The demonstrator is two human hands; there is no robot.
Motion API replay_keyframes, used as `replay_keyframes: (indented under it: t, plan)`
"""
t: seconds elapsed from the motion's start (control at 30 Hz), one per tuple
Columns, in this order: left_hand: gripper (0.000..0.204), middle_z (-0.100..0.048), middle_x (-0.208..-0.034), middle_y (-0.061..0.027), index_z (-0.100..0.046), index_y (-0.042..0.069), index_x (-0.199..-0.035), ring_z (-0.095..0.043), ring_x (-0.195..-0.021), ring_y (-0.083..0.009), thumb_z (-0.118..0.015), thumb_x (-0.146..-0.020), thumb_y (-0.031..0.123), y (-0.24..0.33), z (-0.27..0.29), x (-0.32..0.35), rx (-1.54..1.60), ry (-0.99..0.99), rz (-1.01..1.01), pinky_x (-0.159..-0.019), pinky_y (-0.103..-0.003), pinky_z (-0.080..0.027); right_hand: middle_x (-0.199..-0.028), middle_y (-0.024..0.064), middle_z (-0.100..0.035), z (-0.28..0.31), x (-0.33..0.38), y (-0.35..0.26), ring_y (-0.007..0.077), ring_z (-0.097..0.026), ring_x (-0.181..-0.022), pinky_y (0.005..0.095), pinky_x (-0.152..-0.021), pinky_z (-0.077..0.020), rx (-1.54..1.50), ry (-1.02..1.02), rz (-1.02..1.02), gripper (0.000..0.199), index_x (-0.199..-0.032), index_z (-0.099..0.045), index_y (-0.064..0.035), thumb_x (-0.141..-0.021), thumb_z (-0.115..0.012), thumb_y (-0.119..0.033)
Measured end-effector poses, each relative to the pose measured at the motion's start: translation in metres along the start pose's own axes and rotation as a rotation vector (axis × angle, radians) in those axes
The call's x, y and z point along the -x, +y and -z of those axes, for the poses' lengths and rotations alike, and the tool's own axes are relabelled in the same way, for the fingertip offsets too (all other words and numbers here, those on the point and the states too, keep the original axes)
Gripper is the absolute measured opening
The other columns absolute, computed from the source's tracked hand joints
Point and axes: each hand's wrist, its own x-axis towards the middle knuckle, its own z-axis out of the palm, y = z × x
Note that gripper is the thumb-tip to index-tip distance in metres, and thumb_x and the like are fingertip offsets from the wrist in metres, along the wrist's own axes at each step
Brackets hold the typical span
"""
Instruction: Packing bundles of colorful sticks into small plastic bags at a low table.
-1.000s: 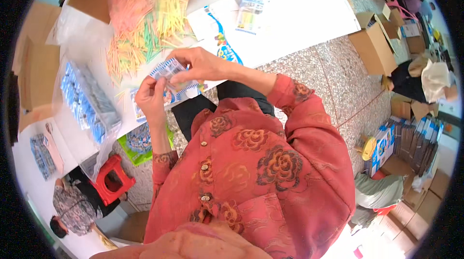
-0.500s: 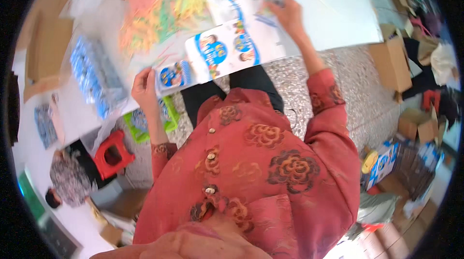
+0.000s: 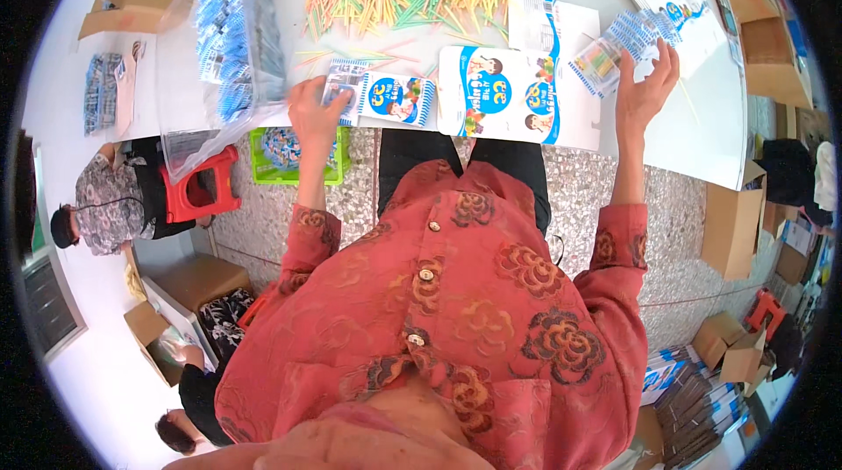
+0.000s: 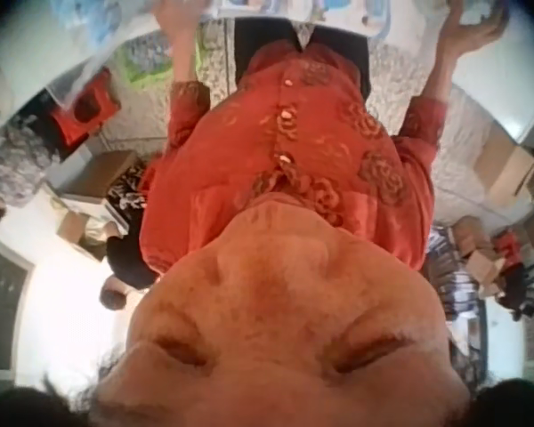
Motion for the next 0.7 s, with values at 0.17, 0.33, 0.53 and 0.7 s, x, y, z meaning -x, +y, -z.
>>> replay_keyframes:
  t: [0.17,0.33,0.53,0.7]
  plan:
    - [0.043,-0.059,-0.098,-0.0122,-0.063,0.006,-0.095,-0.054,-0.093,-0.0313,-0.080,-0.060,0.022,0.013,-0.003,-0.003,0.115,0.067,0.055,-0.080,-0.042,-0.042,-0.132,0.0128,-0.041,0.004,0.000,-0.022,0.0262,-0.047,-0.110,0.0374,-0.089,-0.0428,0.053,-0.050,0.082,0.042,-0.121,-0.053,-0.0104,-0.082,-0.068,-0.015]
    - [0.031,-0.061,-0.091,-0.0088,-0.062,0.006,-0.085,-0.055,-0.088,-0.0285,-0.079,-0.061,0.015,0.016,-0.005,-0.004,0.133,0.173,0.102,-0.077,-0.039,-0.043,-0.132,0.0140,-0.042,-0.004,-0.001,-0.051,0.0287,-0.045,-0.118,0.0382,-0.095,-0.0405,0.040,-0.072,0.154,0.034,-0.115,-0.057,-0.0084,-0.082,-0.066,-0.012]
    - [0.019,-0.061,-0.070,-0.0061,-0.062,0.002,-0.078,-0.057,-0.064,-0.0166,-0.076,-0.069,0.011,0.001,-0.006,-0.008,0.325,0.173,0.147,-0.062,-0.029,-0.046,-0.119,0.0134,-0.055,-0.023,0.010,-0.102,0.0280,-0.050,-0.114,0.0373,-0.095,-0.0392,-0.176,-0.246,0.282,0.026,-0.102,-0.064,-0.0066,-0.076,-0.066,-0.001]
    - [0.015,-0.062,-0.069,-0.0071,-0.063,0.003,-0.073,-0.059,-0.067,-0.0238,-0.073,-0.073,0.014,0.001,0.001,-0.014,0.370,0.145,0.178,-0.061,-0.034,-0.045,-0.113,0.0106,-0.058,-0.046,0.028,-0.144,0.0292,-0.052,-0.109,0.0367,-0.089,-0.0429,-0.448,-0.495,0.313,0.024,-0.096,-0.064,-0.0056,-0.074,-0.066,0.003]
